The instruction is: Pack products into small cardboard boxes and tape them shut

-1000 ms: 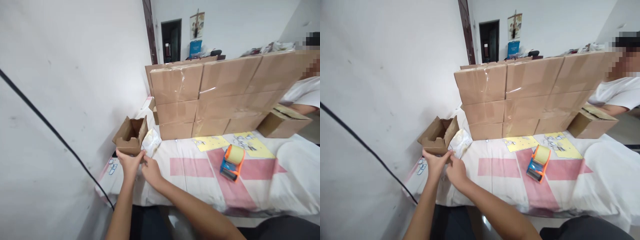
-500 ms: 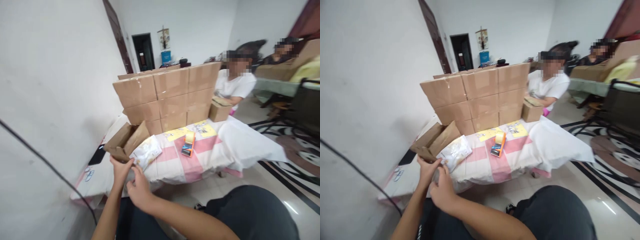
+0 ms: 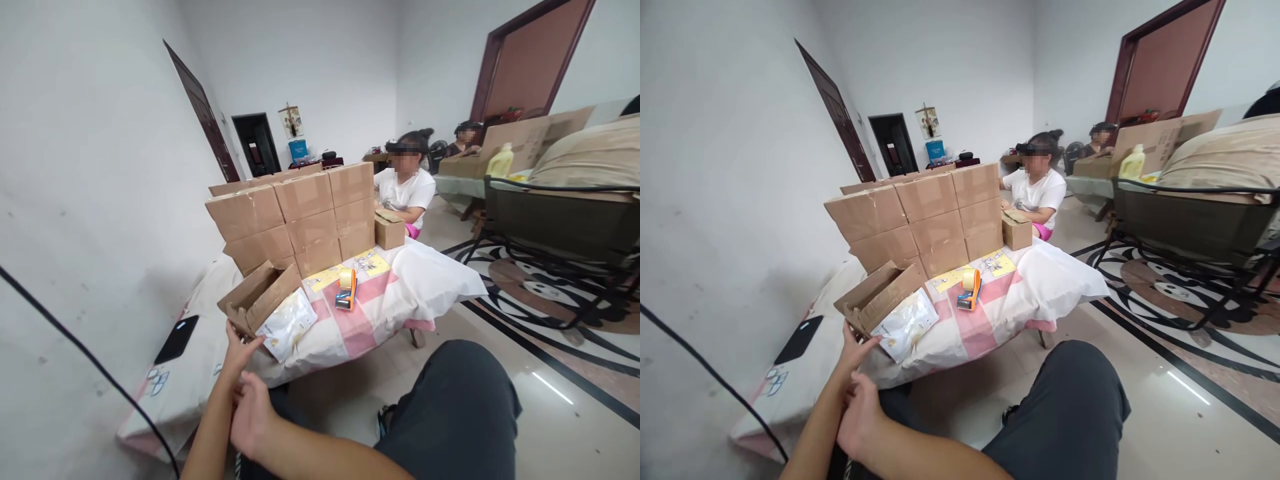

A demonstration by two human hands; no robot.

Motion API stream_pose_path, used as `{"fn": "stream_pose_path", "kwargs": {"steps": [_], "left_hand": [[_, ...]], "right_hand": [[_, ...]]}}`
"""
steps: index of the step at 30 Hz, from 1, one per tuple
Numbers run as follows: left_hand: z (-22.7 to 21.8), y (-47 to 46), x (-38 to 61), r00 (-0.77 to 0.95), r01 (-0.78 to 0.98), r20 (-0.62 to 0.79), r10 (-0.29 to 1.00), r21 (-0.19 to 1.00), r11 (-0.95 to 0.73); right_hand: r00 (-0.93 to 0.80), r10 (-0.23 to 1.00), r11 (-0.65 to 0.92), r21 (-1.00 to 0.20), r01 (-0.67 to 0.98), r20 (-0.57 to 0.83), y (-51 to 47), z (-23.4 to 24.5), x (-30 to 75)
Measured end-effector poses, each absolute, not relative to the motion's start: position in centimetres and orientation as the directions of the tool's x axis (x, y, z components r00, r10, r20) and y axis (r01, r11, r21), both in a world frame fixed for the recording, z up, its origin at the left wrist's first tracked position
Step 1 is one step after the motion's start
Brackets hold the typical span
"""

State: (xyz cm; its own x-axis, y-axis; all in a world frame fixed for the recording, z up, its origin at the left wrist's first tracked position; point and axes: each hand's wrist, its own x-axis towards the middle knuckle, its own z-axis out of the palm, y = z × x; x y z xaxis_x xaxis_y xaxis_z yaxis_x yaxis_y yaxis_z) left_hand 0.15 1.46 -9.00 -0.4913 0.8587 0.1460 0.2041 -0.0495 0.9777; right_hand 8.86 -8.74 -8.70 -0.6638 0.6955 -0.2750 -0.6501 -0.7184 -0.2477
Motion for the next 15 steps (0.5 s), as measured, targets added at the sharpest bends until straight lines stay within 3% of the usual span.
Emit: {"fn": "stream_pose_path", "kwargs": {"steps": [6,12,15], "left_hand": [[-10.1,1.2,0.9,-0.488,0.200,0.212,0.847,0.971,-0.128],[-11.3,1.3,0.7,-0.501,0.206,0.272,0.821,0.960,-0.192],[-12.2,1.0,0.5,-0.527,0.312,0.304,0.793,0.938,-0.152]], "right_hand": [[-0.609,0.754,-0.656,-0.237,-0.717,-0.245,-7.5,-9.9,11.1],[-0.537,0.823,-0.553,-0.470,-0.687,-0.183,-9.6,-10.4,11.3],[-0.554,0.809,-0.569,-0.496,-0.656,-0.196,-13.2,-12.1,10.0]]}}
